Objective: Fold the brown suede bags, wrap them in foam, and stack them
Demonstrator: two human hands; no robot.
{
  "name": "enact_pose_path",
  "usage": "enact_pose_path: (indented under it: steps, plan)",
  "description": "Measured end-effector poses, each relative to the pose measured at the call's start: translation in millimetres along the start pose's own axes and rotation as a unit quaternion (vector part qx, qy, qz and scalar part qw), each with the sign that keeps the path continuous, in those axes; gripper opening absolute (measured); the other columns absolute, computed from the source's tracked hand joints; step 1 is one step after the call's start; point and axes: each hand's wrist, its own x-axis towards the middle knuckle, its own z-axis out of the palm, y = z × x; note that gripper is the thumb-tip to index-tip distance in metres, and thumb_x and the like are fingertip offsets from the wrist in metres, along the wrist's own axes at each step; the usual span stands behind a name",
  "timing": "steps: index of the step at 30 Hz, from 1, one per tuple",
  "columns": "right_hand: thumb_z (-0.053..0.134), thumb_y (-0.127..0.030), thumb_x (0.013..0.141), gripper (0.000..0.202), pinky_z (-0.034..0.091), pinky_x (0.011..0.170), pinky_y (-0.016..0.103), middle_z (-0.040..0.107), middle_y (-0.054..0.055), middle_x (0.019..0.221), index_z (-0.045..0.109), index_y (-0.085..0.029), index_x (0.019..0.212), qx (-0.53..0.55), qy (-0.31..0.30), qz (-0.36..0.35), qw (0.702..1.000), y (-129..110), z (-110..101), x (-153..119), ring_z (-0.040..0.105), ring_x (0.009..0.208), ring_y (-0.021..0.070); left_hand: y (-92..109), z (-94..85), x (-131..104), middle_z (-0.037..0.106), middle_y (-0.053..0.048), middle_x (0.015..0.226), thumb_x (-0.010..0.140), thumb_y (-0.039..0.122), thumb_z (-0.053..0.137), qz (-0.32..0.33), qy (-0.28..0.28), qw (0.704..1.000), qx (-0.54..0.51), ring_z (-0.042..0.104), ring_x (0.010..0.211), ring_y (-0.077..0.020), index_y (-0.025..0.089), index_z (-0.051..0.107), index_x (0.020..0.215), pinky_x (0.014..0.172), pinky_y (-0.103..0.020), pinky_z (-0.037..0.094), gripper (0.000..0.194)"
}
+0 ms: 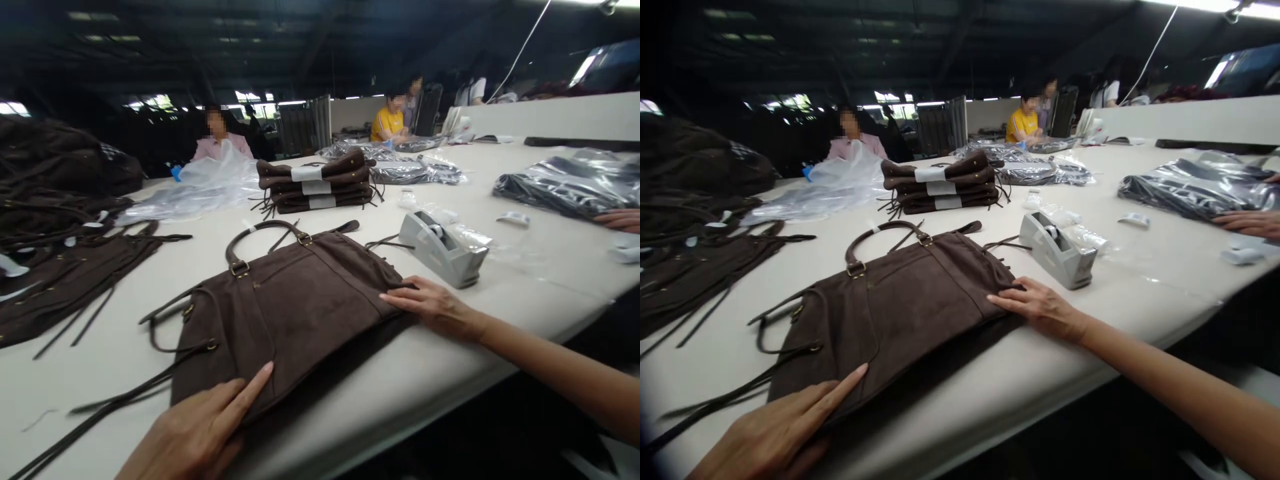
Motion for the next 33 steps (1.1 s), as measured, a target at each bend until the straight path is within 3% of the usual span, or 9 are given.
enact_pose_path:
  steps: [5, 10, 15, 18, 21, 24, 27, 30, 33]
  plan:
    - [0.041, -0.003, 0.091, 0.059, 0.030, 0.110, 0.058, 0.061, 0.008, 0.123, 0.039, -0.021, 0.147, -0.048, -0.015, 0.058, 0.997, -30, 12, -6, 0.044, 0.122, 0.0268, 2, 28.7, -7, 0.063, -0.008, 0.119, 0.078, 0.014, 0.039, 0.011, -0.007, 0.997, 0.077, 0.067, 0.095, -0.0164, 0.024, 0.025, 0.150, 0.076, -0.023, 0.055, 0.074]
    - [0.043, -0.004, 0.092, 0.059, 0.018, 0.114, 0.062, 0.040, 0.012, 0.147, 0.036, -0.019, 0.148, -0.109, 0.014, 0.016, 0.994, -50, -1, 21, 0.026, 0.140, 0.0305, -5, 26.8, -13, 0.061, -0.004, 0.124, 0.088, 0.019, 0.037, 0.005, -0.004, 0.999, 0.046, 0.066, 0.095, -0.0114, 0.029, 0.024, 0.149, 0.081, -0.018, 0.052, 0.063]
    - [0.046, -0.012, 0.094, 0.053, 0.029, 0.111, 0.058, 0.044, 0.014, 0.144, 0.038, -0.016, 0.147, -0.055, 0.055, -0.025, 0.997, -78, 13, 50, 0.035, 0.136, 0.0313, -9, 19.5, -6, 0.062, 0.003, 0.126, 0.091, 0.024, 0.034, -0.022, -0.003, 1.000, -0.014, 0.066, 0.098, -0.0073, 0.031, 0.021, 0.149, 0.083, -0.013, 0.048, 0.060]
    - [0.045, -0.009, 0.097, 0.036, 0.045, 0.101, 0.044, 0.062, 0.014, 0.120, 0.054, -0.009, 0.132, -0.052, 0.110, -0.078, 0.989, -89, 30, 64, 0.057, 0.115, 0.0241, -15, 13.9, -2, 0.063, 0.003, 0.125, 0.093, 0.034, 0.035, -0.022, 0.004, 0.999, -0.030, 0.067, 0.095, -0.0080, 0.031, 0.026, 0.148, 0.078, -0.012, 0.050, 0.056]
    - [0.047, -0.006, 0.097, 0.023, 0.053, 0.088, 0.030, 0.069, 0.011, 0.102, 0.064, -0.004, 0.113, -0.032, 0.149, -0.153, 0.976, -88, 41, 67, 0.064, 0.098, 0.0181, -21, 0.7, -2, 0.069, 0.003, 0.113, 0.091, 0.050, 0.046, 0.020, 0.014, 0.999, -0.027, 0.068, 0.086, -0.0088, 0.031, 0.033, 0.145, 0.074, -0.012, 0.051, 0.059]
    - [0.044, -0.007, 0.099, 0.025, 0.054, 0.087, 0.028, 0.070, 0.010, 0.101, 0.064, -0.006, 0.113, 0.019, 0.144, -0.154, 0.977, -82, 42, 65, 0.065, 0.099, 0.0162, -23, -15.3, -8, 0.071, 0.003, 0.104, 0.096, 0.032, 0.042, 0.033, 0.032, 0.999, -0.030, 0.067, 0.088, -0.0072, 0.029, 0.034, 0.145, 0.080, -0.012, 0.049, 0.050]
    - [0.038, -0.009, 0.101, 0.030, 0.054, 0.090, 0.028, 0.069, 0.010, 0.107, 0.063, -0.009, 0.119, 0.083, 0.129, -0.132, 0.979, -78, 40, 63, 0.064, 0.103, 0.0155, -23, -22.7, -15, 0.068, 0.001, 0.119, 0.096, 0.013, 0.034, 0.025, 0.077, 0.996, 0.039, 0.063, 0.107, -0.0103, 0.028, 0.037, 0.144, 0.103, -0.022, 0.042, 0.050]
    - [0.038, -0.009, 0.101, 0.032, 0.053, 0.092, 0.027, 0.068, 0.009, 0.110, 0.062, -0.010, 0.122, 0.126, 0.126, -0.132, 0.975, -79, 39, 62, 0.063, 0.106, 0.0158, -28, -17.2, -23, 0.063, -0.004, 0.127, 0.091, 0.010, 0.048, 0.053, 0.114, 0.982, 0.144, 0.057, 0.120, -0.0175, 0.022, 0.044, 0.140, 0.114, -0.033, 0.034, 0.051]
    - [0.040, -0.008, 0.100, 0.032, 0.053, 0.094, 0.028, 0.068, 0.009, 0.109, 0.063, -0.011, 0.121, 0.138, 0.132, -0.142, 0.971, -81, 41, 61, 0.063, 0.107, 0.0166, -35, -5.5, -36, 0.062, -0.009, 0.128, 0.090, 0.007, 0.046, 0.080, 0.091, 0.985, 0.125, 0.052, 0.126, -0.0203, 0.014, 0.041, 0.141, 0.114, -0.035, 0.035, 0.052]
